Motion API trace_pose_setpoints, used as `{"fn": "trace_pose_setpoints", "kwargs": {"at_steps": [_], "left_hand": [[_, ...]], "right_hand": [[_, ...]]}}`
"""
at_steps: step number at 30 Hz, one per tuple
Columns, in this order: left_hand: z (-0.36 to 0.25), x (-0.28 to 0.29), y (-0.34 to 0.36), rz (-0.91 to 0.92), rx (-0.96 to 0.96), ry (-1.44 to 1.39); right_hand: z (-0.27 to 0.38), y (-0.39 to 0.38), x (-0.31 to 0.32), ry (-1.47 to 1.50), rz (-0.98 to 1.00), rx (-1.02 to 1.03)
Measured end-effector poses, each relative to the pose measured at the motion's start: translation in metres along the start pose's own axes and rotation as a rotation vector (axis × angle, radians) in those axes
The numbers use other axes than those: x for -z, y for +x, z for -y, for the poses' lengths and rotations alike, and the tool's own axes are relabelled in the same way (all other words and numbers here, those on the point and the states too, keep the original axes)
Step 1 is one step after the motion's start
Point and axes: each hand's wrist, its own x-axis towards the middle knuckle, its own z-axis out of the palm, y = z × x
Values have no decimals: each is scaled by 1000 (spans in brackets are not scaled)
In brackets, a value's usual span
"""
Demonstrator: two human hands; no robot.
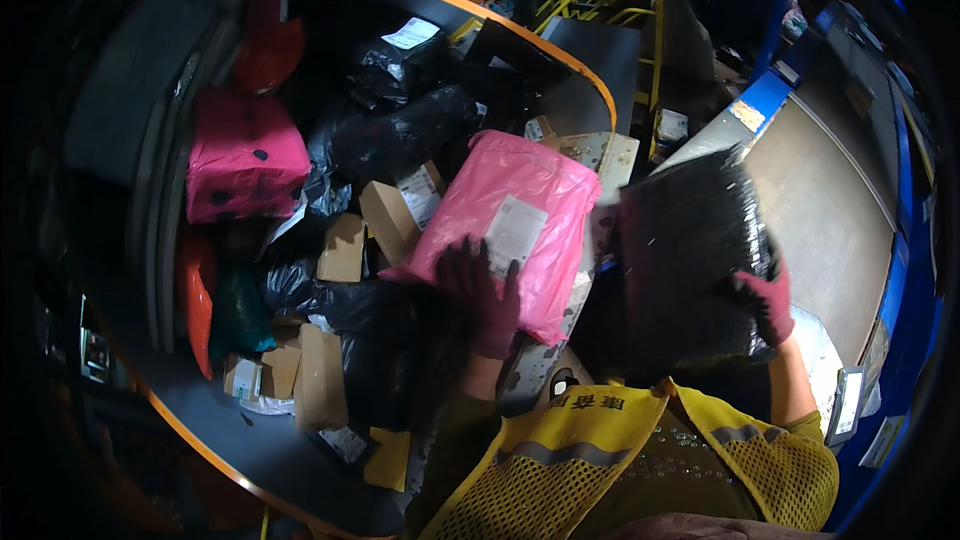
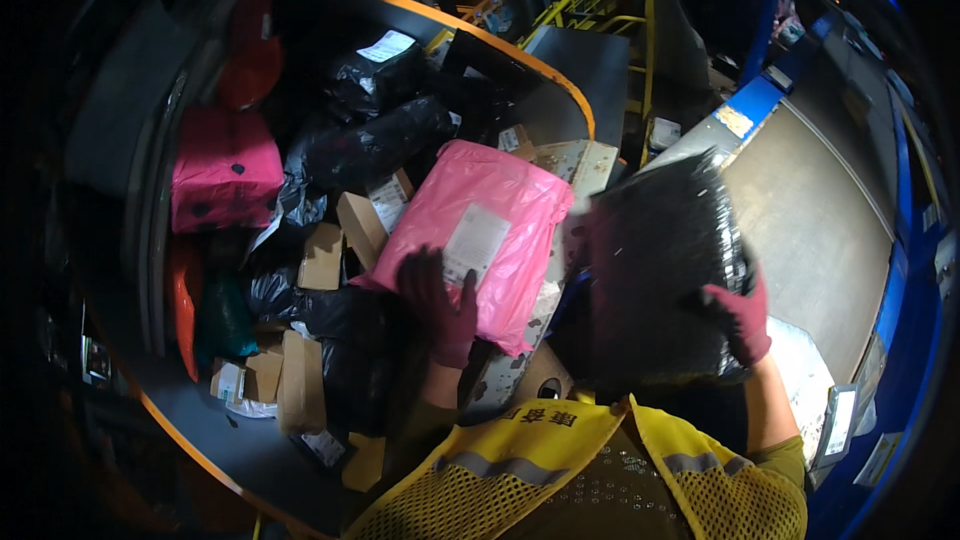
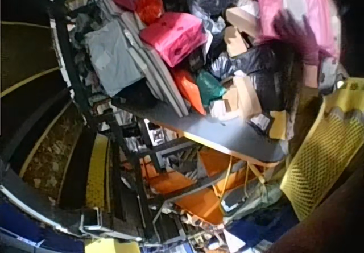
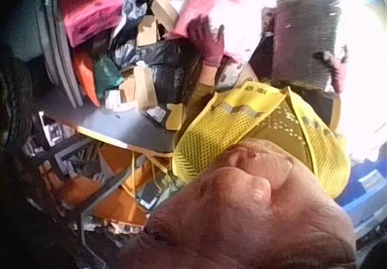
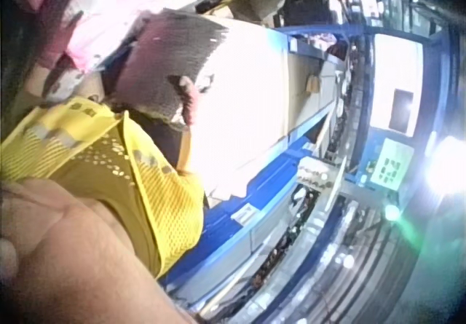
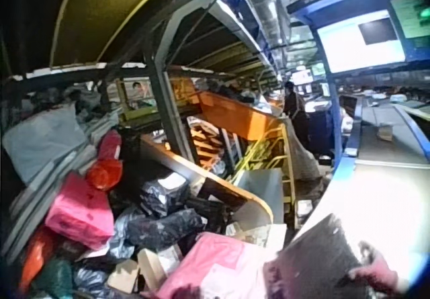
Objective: The person repeatedly picks packages from a rotating carousel and places them onto a conveyor belt. They handle various package types including cardboard boxes, plastic mailers, and padded envelopes, moving them one at a time from the carousel to the belt.
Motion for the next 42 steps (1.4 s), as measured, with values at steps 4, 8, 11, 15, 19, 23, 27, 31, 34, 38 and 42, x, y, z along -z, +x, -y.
{"fn": "trace_pose_setpoints", "kwargs": {"at_steps": [4,8,11,15,19,23,27,31,34,38,42], "left_hand": [[12,-10,-18,-321,288,-25],[24,-23,-32,-246,865,-1170],[31,-31,-34,165,842,-1427],[31,-30,-38,171,903,-1585],[28,-25,-38,251,897,-1699],[26,-25,-38,212,938,-1563],[23,-23,-40,260,941,-1532],[2,-19,-38,359,919,-1501],[-32,-21,-44,477,899,-1460],[-95,-52,-60,689,849,-1394],[-141,-72,-55,829,655,-1366]], "right_hand": [[13,12,63,-118,-237,109],[13,22,118,-153,-382,207],[8,29,149,-446,-534,283],[-5,49,186,-1143,-477,594],[-50,60,209,-1406,-246,717],[-101,51,202,-1562,-141,215],[-91,36,129,-1320,-343,609],[-62,4,-7,-352,216,20],[-59,-32,-73,-201,463,-171],[-72,-55,-69,376,457,-225],[-85,-34,-24,929,117,-486]]}}
